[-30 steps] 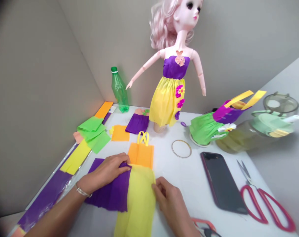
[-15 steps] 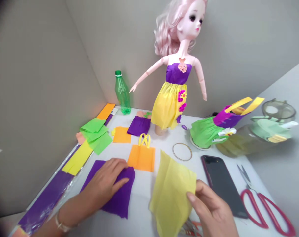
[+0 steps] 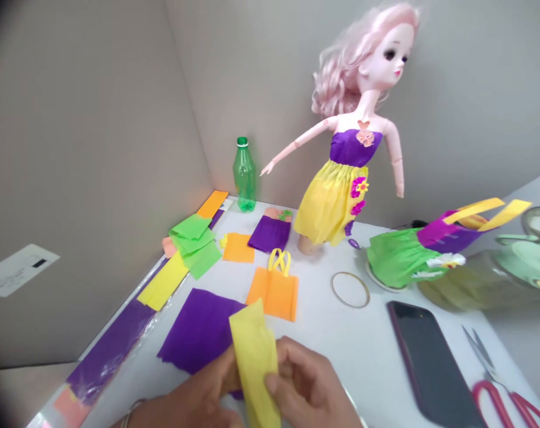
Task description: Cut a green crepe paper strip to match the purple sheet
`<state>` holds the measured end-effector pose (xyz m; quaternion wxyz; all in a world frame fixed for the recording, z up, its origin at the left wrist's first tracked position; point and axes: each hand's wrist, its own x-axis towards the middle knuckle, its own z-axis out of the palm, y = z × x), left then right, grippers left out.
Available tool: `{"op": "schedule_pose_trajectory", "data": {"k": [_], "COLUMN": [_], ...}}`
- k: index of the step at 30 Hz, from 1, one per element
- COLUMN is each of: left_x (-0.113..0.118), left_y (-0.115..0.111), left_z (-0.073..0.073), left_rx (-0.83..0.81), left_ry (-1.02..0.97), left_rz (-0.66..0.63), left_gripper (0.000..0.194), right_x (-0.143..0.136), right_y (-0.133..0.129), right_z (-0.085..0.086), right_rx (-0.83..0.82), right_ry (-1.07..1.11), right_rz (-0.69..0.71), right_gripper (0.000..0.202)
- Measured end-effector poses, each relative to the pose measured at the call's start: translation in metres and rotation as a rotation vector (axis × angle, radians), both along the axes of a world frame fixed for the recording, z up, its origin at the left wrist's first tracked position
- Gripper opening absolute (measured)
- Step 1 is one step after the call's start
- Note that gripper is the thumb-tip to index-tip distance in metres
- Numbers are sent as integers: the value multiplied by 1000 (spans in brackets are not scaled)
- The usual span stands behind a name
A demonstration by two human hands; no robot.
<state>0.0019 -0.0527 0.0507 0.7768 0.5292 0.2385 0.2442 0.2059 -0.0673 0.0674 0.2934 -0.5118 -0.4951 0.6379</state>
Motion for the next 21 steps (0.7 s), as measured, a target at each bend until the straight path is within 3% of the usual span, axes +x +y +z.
{"op": "schedule_pose_trajectory", "data": {"k": [3, 5, 7, 11, 14, 15, 18, 21], "left_x": [-4, -23, -56, -133, -171, -177, -179, -173], "left_y": [-2, 1, 10, 31, 37, 37, 35, 33], "left_z": [-7, -12, -14, -9, -11, -14, -29, -48], "left_rx": [-54, -24, 131, 476, 614, 710, 1010, 1155], "left_ry": [69, 241, 490, 1161, 1572, 1600, 1518, 1394], "left_rz": [123, 247, 322, 568, 639, 680, 762, 685], "left_gripper": [63, 47, 39, 42, 48, 49, 50, 41], "right_x": [-23, -31, -37, -50, -69, -77, -105, -133], "right_y": [13, 23, 35, 68, 99, 110, 141, 166], "right_z": [-4, -5, -3, 1, -3, -5, -15, -23], "right_rx": [15, 49, 119, 318, 607, 719, 816, 905], "right_ry": [37, 57, 23, -177, -426, -546, -644, -730], "right_rz": [81, 121, 131, 191, 279, 306, 330, 375], "right_gripper": [39, 36, 32, 22, 17, 17, 9, 13]}}
